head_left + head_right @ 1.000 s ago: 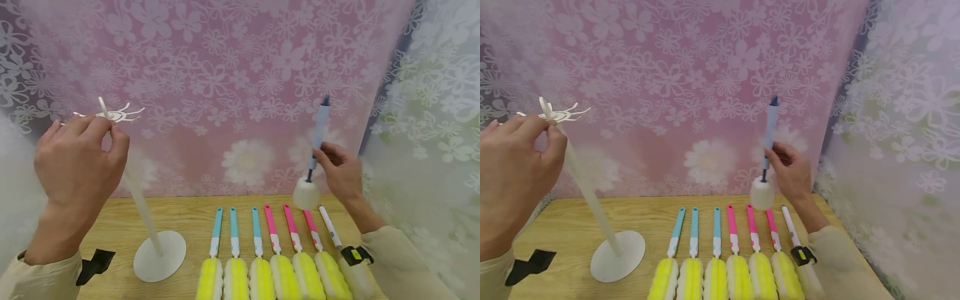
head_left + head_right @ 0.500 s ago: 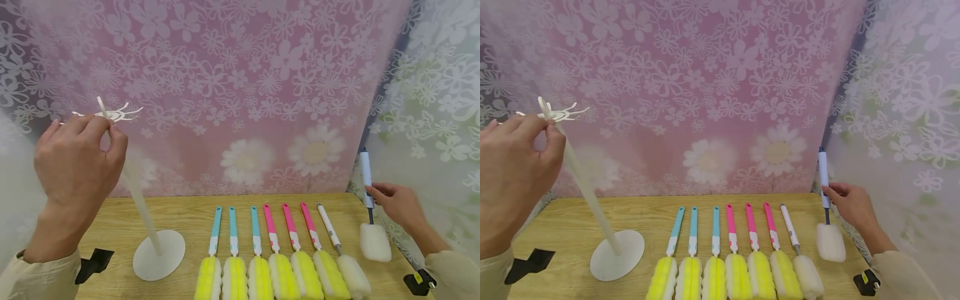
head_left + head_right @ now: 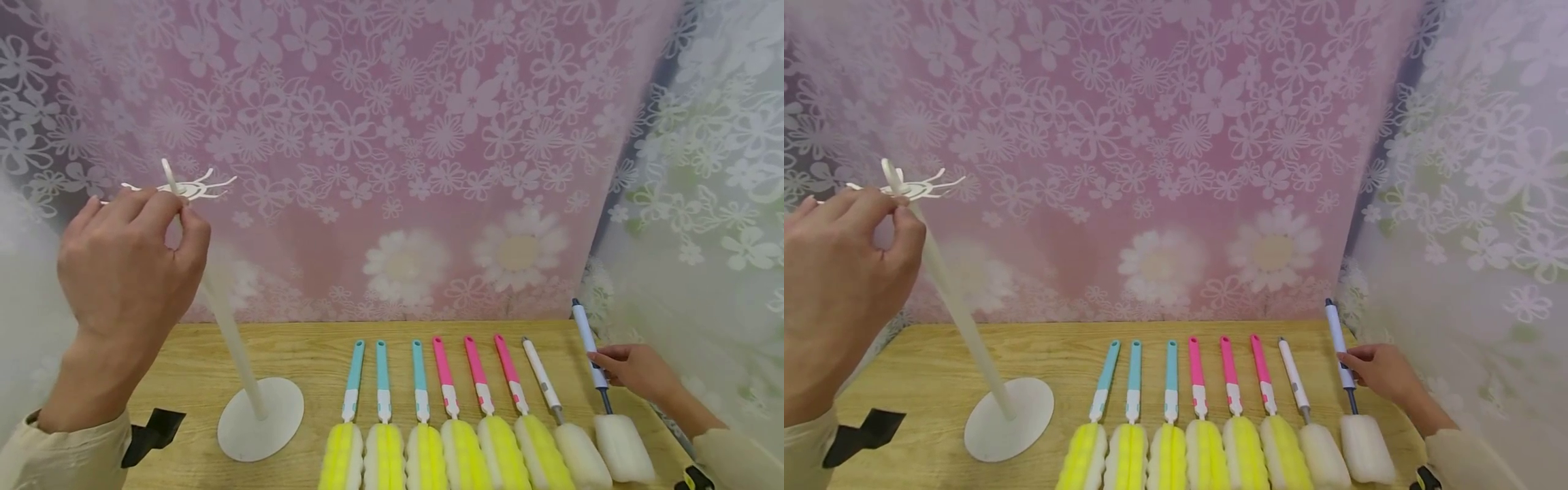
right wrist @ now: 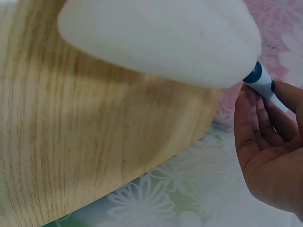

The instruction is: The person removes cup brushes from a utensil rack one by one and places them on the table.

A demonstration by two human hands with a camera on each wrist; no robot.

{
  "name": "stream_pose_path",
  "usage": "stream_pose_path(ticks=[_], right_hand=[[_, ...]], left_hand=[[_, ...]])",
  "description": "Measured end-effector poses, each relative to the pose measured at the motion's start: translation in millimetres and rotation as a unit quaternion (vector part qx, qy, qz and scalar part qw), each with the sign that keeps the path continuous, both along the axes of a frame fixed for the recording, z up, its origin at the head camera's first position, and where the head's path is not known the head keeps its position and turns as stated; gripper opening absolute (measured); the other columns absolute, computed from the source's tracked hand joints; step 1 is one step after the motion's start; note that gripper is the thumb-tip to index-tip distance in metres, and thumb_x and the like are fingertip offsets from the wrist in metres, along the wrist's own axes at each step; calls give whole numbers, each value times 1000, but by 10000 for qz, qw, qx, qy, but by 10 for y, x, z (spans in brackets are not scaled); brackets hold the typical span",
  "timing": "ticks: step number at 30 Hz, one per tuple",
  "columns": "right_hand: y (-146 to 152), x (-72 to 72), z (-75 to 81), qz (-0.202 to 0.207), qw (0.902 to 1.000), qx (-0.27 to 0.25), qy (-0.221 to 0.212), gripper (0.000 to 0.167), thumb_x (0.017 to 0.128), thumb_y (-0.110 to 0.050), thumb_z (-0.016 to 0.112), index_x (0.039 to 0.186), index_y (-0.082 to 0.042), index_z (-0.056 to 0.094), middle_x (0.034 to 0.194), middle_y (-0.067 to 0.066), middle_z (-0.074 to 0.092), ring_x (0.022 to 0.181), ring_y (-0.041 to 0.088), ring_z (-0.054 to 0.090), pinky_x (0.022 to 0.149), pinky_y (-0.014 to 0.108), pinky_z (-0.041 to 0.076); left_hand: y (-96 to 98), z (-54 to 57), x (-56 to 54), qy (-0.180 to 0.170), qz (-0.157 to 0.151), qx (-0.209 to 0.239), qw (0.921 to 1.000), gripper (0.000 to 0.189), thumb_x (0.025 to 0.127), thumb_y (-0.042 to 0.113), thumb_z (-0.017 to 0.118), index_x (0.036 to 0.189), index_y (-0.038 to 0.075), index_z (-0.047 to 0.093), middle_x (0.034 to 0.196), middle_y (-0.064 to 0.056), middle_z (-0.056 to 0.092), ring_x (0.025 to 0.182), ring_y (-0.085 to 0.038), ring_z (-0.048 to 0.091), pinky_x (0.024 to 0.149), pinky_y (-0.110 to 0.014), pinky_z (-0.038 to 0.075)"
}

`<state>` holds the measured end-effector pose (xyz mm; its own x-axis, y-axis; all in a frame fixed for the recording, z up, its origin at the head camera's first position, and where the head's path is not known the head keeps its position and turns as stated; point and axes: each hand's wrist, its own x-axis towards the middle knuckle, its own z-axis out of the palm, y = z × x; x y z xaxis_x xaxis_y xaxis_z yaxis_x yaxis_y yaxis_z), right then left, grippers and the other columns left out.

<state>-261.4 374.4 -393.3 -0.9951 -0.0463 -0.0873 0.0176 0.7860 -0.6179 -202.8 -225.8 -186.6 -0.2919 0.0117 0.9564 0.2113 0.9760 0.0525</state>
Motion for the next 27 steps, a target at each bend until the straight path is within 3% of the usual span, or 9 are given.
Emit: stream_pose_path(ticks=[5,17,22,27], right_hand=[[10,-52,-140,-68,9988,-308,-381,52,98,-31,53,115,18,58,90,11,69,78,23,67,68,36,56],[-84,-109,-407,-70,9963,-364,-774,47,94,-29,59,107,17,63,86,9,69,74,21,66,66,35,56],[-129,-108,-430,-76,9970,-250,-732,44,95,-27,59,104,16,65,77,4,67,68,18,63,62,34,55],[-146,-121,-420,25,9959,-392,-813,44,95,-26,59,107,16,63,84,9,69,75,22,66,67,36,56]], left_hand=[[7,4,3,-35,9,6,10000,38,92,22,42,89,-6,68,92,-24,67,82,-49,60,99,-52,38],[15,2,-7,-92,-19,1,10000,37,92,22,43,90,-6,68,92,-25,67,82,-49,59,100,-53,37],[13,1,-13,-77,-26,49,10000,37,92,21,43,90,-6,68,92,-25,66,83,-49,59,101,-52,37],[11,-3,-17,14,-68,124,9999,36,92,21,43,88,-6,67,91,-24,66,83,-49,58,100,-53,37]])
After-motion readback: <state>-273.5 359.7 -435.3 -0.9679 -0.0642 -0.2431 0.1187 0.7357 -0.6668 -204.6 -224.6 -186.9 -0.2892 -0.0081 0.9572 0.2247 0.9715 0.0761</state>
